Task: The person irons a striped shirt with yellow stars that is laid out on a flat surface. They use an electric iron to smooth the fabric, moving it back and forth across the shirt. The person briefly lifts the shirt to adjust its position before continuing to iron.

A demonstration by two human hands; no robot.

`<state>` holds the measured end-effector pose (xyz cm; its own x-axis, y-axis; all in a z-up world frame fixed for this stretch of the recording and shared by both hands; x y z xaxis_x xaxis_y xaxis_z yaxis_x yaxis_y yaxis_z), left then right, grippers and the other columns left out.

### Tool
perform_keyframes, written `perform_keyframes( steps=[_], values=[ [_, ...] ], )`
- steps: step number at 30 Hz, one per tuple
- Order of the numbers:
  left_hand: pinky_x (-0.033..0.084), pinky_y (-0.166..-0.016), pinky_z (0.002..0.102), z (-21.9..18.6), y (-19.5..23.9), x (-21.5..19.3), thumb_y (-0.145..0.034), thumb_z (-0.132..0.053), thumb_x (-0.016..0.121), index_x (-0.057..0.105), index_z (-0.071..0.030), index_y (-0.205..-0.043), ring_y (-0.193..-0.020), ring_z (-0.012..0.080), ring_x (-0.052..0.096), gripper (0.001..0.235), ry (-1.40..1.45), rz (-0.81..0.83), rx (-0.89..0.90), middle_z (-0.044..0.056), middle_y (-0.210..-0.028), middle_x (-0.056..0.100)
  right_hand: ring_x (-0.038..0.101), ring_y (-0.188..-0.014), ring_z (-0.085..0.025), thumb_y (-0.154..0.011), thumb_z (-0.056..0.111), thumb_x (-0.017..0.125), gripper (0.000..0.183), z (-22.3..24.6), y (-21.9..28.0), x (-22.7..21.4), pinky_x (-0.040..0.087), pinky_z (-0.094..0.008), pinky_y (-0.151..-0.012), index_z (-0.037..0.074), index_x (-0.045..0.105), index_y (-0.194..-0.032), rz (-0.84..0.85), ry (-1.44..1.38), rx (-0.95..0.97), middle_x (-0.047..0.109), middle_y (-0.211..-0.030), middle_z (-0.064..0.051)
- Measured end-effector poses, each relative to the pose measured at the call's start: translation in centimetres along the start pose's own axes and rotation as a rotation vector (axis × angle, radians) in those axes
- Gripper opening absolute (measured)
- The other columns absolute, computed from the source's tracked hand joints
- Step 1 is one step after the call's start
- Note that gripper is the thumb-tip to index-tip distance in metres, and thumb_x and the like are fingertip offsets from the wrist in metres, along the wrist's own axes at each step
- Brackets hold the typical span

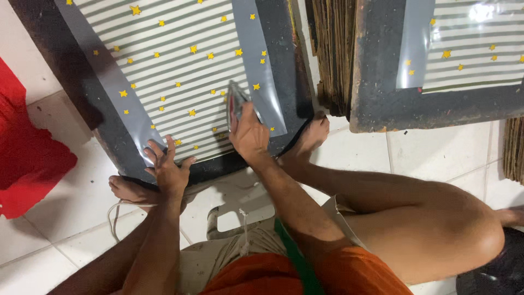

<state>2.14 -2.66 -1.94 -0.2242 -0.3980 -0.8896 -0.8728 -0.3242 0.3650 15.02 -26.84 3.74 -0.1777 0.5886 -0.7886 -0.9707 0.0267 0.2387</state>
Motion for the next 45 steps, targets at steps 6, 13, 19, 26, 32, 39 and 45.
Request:
perform_keyframes(
  steps=[6, 13, 19, 26, 32, 39, 45],
  values=[
    [0.021, -0.102, 0.087, -0.7, 0.1, -0.9, -0.078, -0.047, 0.081, 0.032, -0.029, -0.163, -0.151, 0.0517, 0.012, 0.1, 0.013, 0.005, -0.003, 0.025, -0.168, 0.013, 0.072, -0.066, -0.042, -0.101, 0.027, 0.052, 0.03, -0.1, -0.4, -0.4, 0.059, -0.055, -0.064, 0.01, 0.046, -0.125, -0.056, 0.02, 0.059, 0.068, -0.079, -0.017],
    [0.02, -0.103, 0.087, -1.1, 0.2, -1.1, -0.081, -0.047, 0.079, 0.03, -0.029, -0.163, -0.151, 0.0528, 0.01, 0.097, 0.017, 0.042, -0.028, 0.026, -0.168, 0.01, 0.072, -0.072, -0.042, -0.101, 0.025, 0.052, 0.034, 0.4, -0.2, 1.2, 0.059, -0.057, -0.063, 0.006, 0.046, -0.129, 0.087, 0.016, -0.098, 0.069, -0.087, -0.019],
    [0.02, -0.106, 0.085, -1.0, 0.4, -0.8, -0.081, -0.047, 0.078, 0.028, -0.032, -0.164, -0.153, 0.0507, 0.008, 0.098, -0.005, 0.057, -0.048, 0.024, -0.169, 0.009, 0.072, -0.073, -0.041, -0.102, 0.027, 0.055, 0.046, 1.7, -2.3, 3.5, 0.06, -0.055, -0.064, 0.001, 0.043, -0.138, -0.069, 0.086, -0.248, 0.07, -0.097, -0.02],
    [0.022, -0.105, 0.085, -0.7, 0.3, -0.8, -0.078, -0.051, 0.077, 0.033, -0.031, -0.162, -0.152, 0.0516, 0.013, 0.097, 0.028, 0.005, -0.02, 0.024, -0.169, 0.013, 0.074, -0.082, -0.038, -0.103, 0.036, 0.046, 0.03, 3.5, -4.4, 2.5, 0.058, -0.055, -0.075, 0.016, 0.04, -0.125, 0.178, 0.095, -0.046, 0.071, -0.095, -0.015],
    [0.023, -0.104, 0.084, -0.9, 0.6, -1.0, -0.076, -0.049, 0.078, 0.036, -0.03, -0.161, -0.152, 0.0503, 0.018, 0.097, -0.004, -0.054, -0.005, 0.023, -0.169, 0.016, 0.073, -0.082, -0.046, -0.102, 0.042, 0.048, 0.043, 1.4, -5.3, -0.1, 0.056, -0.06, -0.074, 0.01, 0.042, -0.13, 0.021, 0.108, 0.094, 0.073, -0.092, -0.021],
    [0.022, -0.1, 0.086, -1.1, 0.5, -1.5, -0.08, -0.034, 0.082, 0.033, -0.028, -0.163, -0.15, 0.0546, 0.017, 0.098, 0.042, -0.037, 0.026, 0.026, -0.168, 0.013, 0.072, -0.093, -0.047, -0.103, 0.036, 0.047, 0.045, 1.5, -10.9, -0.5, 0.056, -0.063, -0.086, 0.009, 0.031, -0.135, 0.021, 0.178, 0.189, 0.072, -0.095, -0.02],
    [0.03, -0.1, 0.083, -1.6, 0.1, -1.0, -0.072, -0.046, 0.084, 0.039, -0.033, -0.159, -0.149, 0.0506, 0.026, 0.099, -0.031, -0.154, 0.018, 0.022, -0.167, 0.024, 0.074, -0.091, -0.041, -0.102, 0.033, 0.048, 0.036, 2.5, -10.8, -1.7, 0.058, -0.057, -0.085, 0.013, 0.037, -0.13, 0.008, 0.137, 0.186, 0.071, -0.09, -0.014]
  ],
)
Point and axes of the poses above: each hand's wrist, its own y-axis away from the middle knuckle, its own x-axis out of the palm, z = x × y, the point moved 3 cm from there along -y, towards the middle knuckle
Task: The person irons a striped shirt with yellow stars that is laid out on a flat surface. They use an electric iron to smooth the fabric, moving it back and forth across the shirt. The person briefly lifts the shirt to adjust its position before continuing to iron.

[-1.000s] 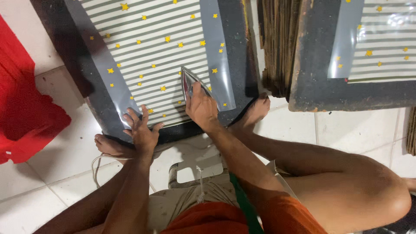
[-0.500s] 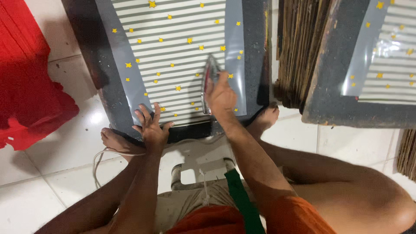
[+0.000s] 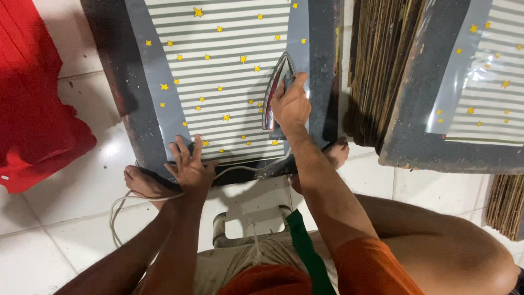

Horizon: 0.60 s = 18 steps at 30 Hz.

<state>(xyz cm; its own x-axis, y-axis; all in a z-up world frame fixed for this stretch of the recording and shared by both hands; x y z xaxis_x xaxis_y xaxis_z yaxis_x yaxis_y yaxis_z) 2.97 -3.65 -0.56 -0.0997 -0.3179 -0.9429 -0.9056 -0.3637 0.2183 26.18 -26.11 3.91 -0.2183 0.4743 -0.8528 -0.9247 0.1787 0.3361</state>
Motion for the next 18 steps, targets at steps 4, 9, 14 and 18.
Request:
perform_keyframes(
  steps=[4, 9, 14, 18],
  values=[
    [0.016, -0.111, 0.075, -1.6, -1.5, -1.6, -0.077, -0.067, 0.056, 0.055, -0.026, -0.139, -0.146, 0.0439, 0.03, 0.074, -0.006, -0.262, 0.004, 0.022, -0.155, 0.042, 0.074, -0.086, -0.045, -0.102, 0.028, 0.048, 0.028, 0.0, 0.4, -0.1, 0.058, -0.059, -0.077, 0.012, 0.038, -0.123, -0.026, -0.045, -0.05, 0.071, -0.085, -0.017],
    [0.008, -0.116, 0.066, -3.6, -5.6, -1.7, -0.093, -0.048, 0.06, 0.05, -0.002, -0.152, -0.15, 0.046, 0.026, 0.075, 0.075, -0.363, 0.215, 0.029, -0.161, 0.034, 0.073, -0.081, -0.044, -0.102, 0.026, 0.048, 0.025, 0.0, 0.3, -0.3, 0.059, -0.058, -0.071, 0.012, 0.039, -0.12, -0.064, -0.08, -0.093, 0.07, -0.083, -0.016],
    [0.015, -0.116, 0.069, -2.7, -6.7, 0.7, -0.097, -0.057, 0.05, 0.05, -0.009, -0.155, -0.15, 0.0438, 0.029, 0.075, -0.141, -0.349, 0.253, 0.026, -0.162, 0.037, 0.072, -0.079, -0.048, -0.101, 0.033, 0.052, 0.034, -0.4, 0.8, 1.0, 0.056, -0.062, -0.071, 0.012, 0.043, -0.125, -0.043, -0.065, -0.116, 0.073, -0.085, -0.022],
    [0.015, -0.116, 0.069, -2.9, -6.9, 0.0, -0.093, -0.055, 0.056, 0.047, -0.009, -0.155, -0.15, 0.0442, 0.028, 0.077, -0.129, -0.272, 0.206, 0.026, -0.162, 0.035, 0.073, -0.07, -0.042, -0.099, 0.028, 0.055, 0.028, 3.9, 1.8, 0.9, 0.059, -0.053, -0.064, 0.013, 0.046, -0.12, 0.119, 0.039, -0.301, 0.071, -0.074, -0.017]
  ],
)
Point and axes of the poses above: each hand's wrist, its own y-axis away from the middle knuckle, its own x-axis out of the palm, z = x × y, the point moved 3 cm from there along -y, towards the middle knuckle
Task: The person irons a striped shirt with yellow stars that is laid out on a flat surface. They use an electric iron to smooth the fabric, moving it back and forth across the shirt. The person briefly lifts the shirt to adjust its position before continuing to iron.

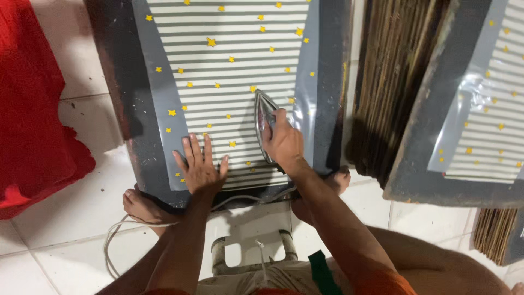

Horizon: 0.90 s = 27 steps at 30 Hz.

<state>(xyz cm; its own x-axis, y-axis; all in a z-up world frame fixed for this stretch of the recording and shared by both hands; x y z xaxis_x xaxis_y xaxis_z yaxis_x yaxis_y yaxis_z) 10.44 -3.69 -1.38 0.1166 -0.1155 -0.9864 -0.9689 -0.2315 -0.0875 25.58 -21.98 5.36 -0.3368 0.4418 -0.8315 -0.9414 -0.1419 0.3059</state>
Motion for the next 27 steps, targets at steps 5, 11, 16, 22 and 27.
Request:
perform_keyframes(
  steps=[5, 11, 16, 22, 27],
  values=[
    [0.023, -0.115, 0.069, 0.2, -0.2, 0.1, -0.088, -0.06, 0.062, 0.045, -0.012, -0.155, -0.15, 0.0424, 0.029, 0.084, -0.015, 0.011, -0.003, 0.024, -0.161, 0.035, 0.071, -0.062, -0.039, -0.102, 0.021, 0.06, 0.04, 3.9, -3.2, 0.6, 0.059, -0.053, -0.052, -0.001, 0.042, -0.13, -0.269, 0.128, -0.261, 0.072, -0.079, -0.02],
    [0.022, -0.115, 0.069, 0.2, -0.8, -0.7, -0.088, -0.056, 0.064, 0.044, -0.014, -0.156, -0.15, 0.0415, 0.03, 0.083, 0.022, 0.008, -0.019, 0.022, -0.161, 0.037, 0.073, -0.081, -0.046, -0.099, 0.042, 0.049, 0.034, 2.9, -7.1, 1.9, 0.056, -0.06, -0.075, 0.017, 0.044, -0.122, 0.031, 0.103, 0.008, 0.073, -0.087, -0.018],
    [0.022, -0.116, 0.07, 0.7, -0.4, 0.7, -0.088, -0.056, 0.063, 0.041, -0.016, -0.158, -0.152, 0.0404, 0.025, 0.083, -0.001, -0.01, -0.009, 0.02, -0.165, 0.031, 0.072, -0.092, -0.047, -0.1, 0.044, 0.049, 0.041, 1.1, -4.9, 0.2, 0.056, -0.06, -0.085, 0.019, 0.041, -0.131, 0.057, 0.102, 0.191, 0.073, -0.094, -0.019],
    [0.022, -0.116, 0.07, 0.6, -0.3, 0.1, -0.089, -0.058, 0.062, 0.04, -0.017, -0.158, -0.151, 0.0404, 0.027, 0.083, 0.015, 0.001, -0.014, 0.021, -0.163, 0.034, 0.073, -0.085, -0.048, -0.1, 0.033, 0.054, 0.03, -1.9, -6.3, -0.6, 0.056, -0.062, -0.08, 0.017, 0.043, -0.123, -0.14, 0.057, 0.255, 0.072, -0.083, -0.018],
    [0.021, -0.116, 0.07, 0.4, -0.3, -0.1, -0.088, -0.057, 0.062, 0.043, -0.017, -0.157, -0.151, 0.0403, 0.029, 0.082, 0.035, 0.02, -0.035, 0.02, -0.163, 0.035, 0.073, -0.083, -0.047, -0.099, 0.039, 0.056, 0.033, -3.1, -8.6, -1.1, 0.057, -0.061, -0.078, 0.02, 0.043, -0.122, -0.187, 0.111, 0.266, 0.071, -0.079, -0.015]
  ],
)
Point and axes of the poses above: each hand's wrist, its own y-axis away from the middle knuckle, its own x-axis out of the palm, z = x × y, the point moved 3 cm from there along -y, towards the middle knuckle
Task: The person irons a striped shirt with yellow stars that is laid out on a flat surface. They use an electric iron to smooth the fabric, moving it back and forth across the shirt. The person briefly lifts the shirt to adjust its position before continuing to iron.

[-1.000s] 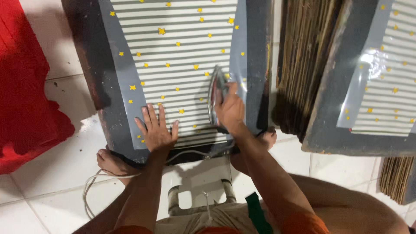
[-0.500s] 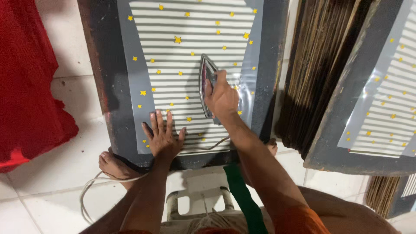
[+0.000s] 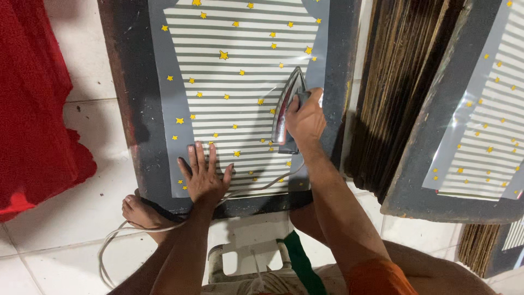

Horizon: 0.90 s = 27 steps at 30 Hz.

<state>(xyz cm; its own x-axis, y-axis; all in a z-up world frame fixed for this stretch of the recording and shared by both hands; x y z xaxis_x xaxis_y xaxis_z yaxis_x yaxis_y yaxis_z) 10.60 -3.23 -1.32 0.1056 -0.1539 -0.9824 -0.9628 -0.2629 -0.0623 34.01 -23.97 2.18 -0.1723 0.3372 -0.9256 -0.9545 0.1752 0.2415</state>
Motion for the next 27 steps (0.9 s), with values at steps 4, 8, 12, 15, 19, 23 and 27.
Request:
perform_keyframes(
  steps=[4, 8, 12, 15, 19, 23, 27],
  values=[
    [0.019, -0.117, 0.071, 0.1, 0.1, 0.5, -0.087, -0.056, 0.063, 0.039, -0.018, -0.159, -0.151, 0.0402, 0.027, 0.084, 0.017, 0.004, -0.008, 0.02, -0.164, 0.032, 0.072, -0.082, -0.048, -0.101, 0.031, 0.054, 0.029, 0.6, 0.2, -0.8, 0.058, -0.063, -0.075, 0.016, 0.042, -0.122, 0.001, -0.071, -0.037, 0.069, -0.076, -0.017],
    [0.02, -0.116, 0.07, 0.1, 0.2, 0.4, -0.09, -0.059, 0.059, 0.042, -0.017, -0.157, -0.151, 0.04, 0.028, 0.081, 0.038, -0.024, 0.0, 0.021, -0.162, 0.035, 0.072, -0.083, -0.049, -0.099, 0.031, 0.055, 0.028, 0.3, -0.3, -0.6, 0.056, -0.063, -0.076, 0.016, 0.041, -0.119, 0.023, -0.113, -0.027, 0.07, -0.074, -0.017],
    [0.022, -0.115, 0.07, 0.1, 0.1, 0.2, -0.089, -0.059, 0.058, 0.041, -0.018, -0.158, -0.15, 0.04, 0.029, 0.082, 0.024, -0.04, -0.001, 0.02, -0.162, 0.035, 0.071, -0.086, -0.049, -0.098, 0.032, 0.056, 0.029, 0.2, 0.1, -0.3, 0.054, -0.063, -0.08, 0.017, 0.042, -0.118, 0.013, -0.11, -0.017, 0.07, -0.077, -0.019],
    [0.022, -0.116, 0.069, 0.0, 0.1, -0.1, -0.091, -0.059, 0.057, 0.041, -0.016, -0.158, -0.15, 0.0405, 0.031, 0.081, 0.009, -0.05, 0.02, 0.021, -0.162, 0.036, 0.071, -0.085, -0.05, -0.099, 0.029, 0.057, 0.026, 0.5, 1.4, -0.9, 0.055, -0.064, -0.077, 0.017, 0.046, -0.12, -0.033, -0.167, -0.02, 0.07, -0.075, -0.019],
    [0.023, -0.115, 0.069, 0.0, 0.1, -0.2, -0.088, -0.056, 0.062, 0.041, -0.016, -0.158, -0.149, 0.0413, 0.032, 0.083, -0.002, -0.033, 0.02, 0.022, -0.161, 0.037, 0.072, -0.088, -0.05, -0.1, 0.032, 0.053, 0.027, 2.8, 3.5, -0.9, 0.054, -0.064, -0.081, 0.018, 0.044, -0.121, 0.116, -0.121, -0.102, 0.073, -0.086, -0.022],
    [0.023, -0.116, 0.069, -0.2, -0.1, -0.1, -0.09, -0.057, 0.06, 0.039, -0.016, -0.159, -0.151, 0.0398, 0.028, 0.083, -0.011, 0.022, -0.005, 0.02, -0.164, 0.032, 0.072, -0.09, -0.05, -0.101, 0.031, 0.051, 0.026, 5.2, 3.4, -1.6, 0.055, -0.063, -0.081, 0.015, 0.043, -0.12, 0.175, -0.085, -0.166, 0.072, -0.09, -0.024],
    [0.022, -0.117, 0.069, -0.2, -0.2, 0.1, -0.092, -0.059, 0.056, 0.039, -0.016, -0.159, -0.152, 0.0394, 0.027, 0.081, -0.016, 0.048, -0.012, 0.019, -0.164, 0.033, 0.071, -0.093, -0.05, -0.101, 0.031, 0.052, 0.028, 5.7, 1.1, -1.5, 0.054, -0.064, -0.083, 0.013, 0.043, -0.121, 0.115, -0.067, -0.174, 0.072, -0.094, -0.024]
  ],
)
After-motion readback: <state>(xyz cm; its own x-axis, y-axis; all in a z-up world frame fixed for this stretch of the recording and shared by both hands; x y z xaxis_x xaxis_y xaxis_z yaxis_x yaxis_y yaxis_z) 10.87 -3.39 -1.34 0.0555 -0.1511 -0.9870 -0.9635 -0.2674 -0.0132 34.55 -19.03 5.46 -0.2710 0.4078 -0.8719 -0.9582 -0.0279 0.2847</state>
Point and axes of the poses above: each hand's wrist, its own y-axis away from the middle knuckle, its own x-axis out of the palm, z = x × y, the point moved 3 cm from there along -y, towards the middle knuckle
